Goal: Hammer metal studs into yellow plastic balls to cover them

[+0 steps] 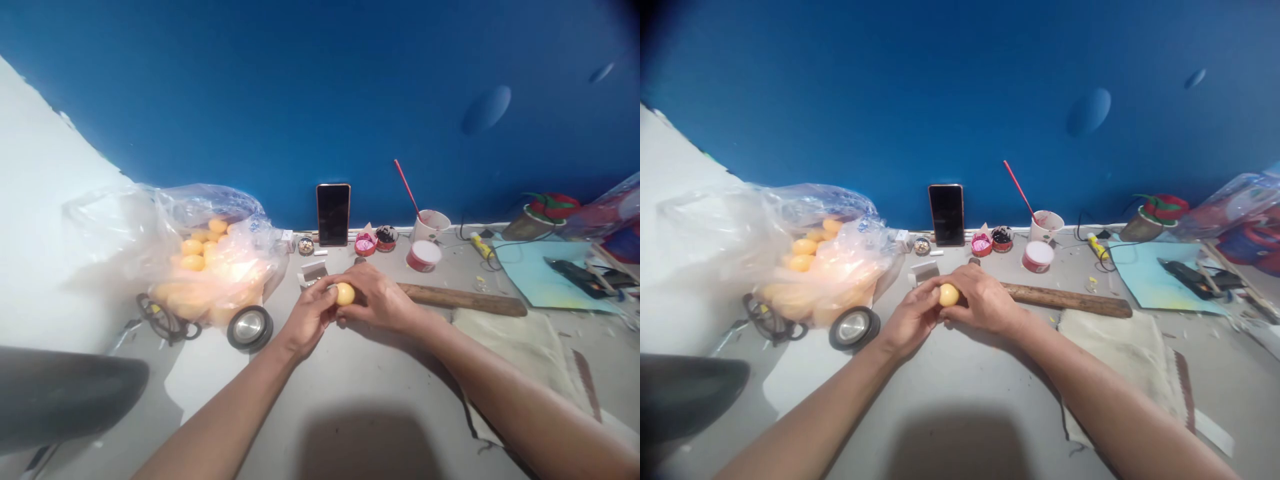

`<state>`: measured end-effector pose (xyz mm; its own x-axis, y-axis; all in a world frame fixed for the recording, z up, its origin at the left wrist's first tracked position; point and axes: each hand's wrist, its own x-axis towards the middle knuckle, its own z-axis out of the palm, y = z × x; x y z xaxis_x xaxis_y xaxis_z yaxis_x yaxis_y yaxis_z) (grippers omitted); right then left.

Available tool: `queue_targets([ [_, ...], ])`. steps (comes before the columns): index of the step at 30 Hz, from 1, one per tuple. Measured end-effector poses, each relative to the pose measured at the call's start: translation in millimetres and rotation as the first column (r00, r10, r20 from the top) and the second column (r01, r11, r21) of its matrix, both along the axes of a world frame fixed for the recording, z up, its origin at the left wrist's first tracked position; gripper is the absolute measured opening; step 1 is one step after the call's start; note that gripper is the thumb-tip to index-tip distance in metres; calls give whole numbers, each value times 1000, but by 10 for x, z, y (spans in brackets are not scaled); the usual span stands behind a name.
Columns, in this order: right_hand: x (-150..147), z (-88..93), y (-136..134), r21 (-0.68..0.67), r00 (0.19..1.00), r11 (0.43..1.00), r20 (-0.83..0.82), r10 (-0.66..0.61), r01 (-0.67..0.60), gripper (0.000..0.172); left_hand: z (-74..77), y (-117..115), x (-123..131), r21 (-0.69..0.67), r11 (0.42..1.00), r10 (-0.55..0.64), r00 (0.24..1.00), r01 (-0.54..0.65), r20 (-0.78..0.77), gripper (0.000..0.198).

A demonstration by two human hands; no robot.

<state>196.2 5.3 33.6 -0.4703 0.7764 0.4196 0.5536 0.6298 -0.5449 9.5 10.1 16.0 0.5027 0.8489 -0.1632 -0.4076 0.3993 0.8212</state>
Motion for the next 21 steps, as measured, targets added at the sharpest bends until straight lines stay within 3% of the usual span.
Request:
queue_targets([
  [10, -10, -91, 21, 78, 998, 996, -50, -41, 44, 38, -27, 2, 1, -45, 998, 51, 998, -49, 35, 53],
  [13, -4, -139, 31, 112, 999, 993, -4, -46, 46, 38, -12, -19, 24, 23, 993, 114, 993, -114, -36, 59],
  [17, 4, -134, 30, 113, 999, 993, 11, -48, 47, 36, -14, -34, 51, 200, 949, 285, 935, -245, -209, 49],
  [21, 34, -141, 60, 105, 999, 993, 1, -48, 48, 34, -25, -19, 53, 187, 954, 277, 925, -234, -258, 46],
])
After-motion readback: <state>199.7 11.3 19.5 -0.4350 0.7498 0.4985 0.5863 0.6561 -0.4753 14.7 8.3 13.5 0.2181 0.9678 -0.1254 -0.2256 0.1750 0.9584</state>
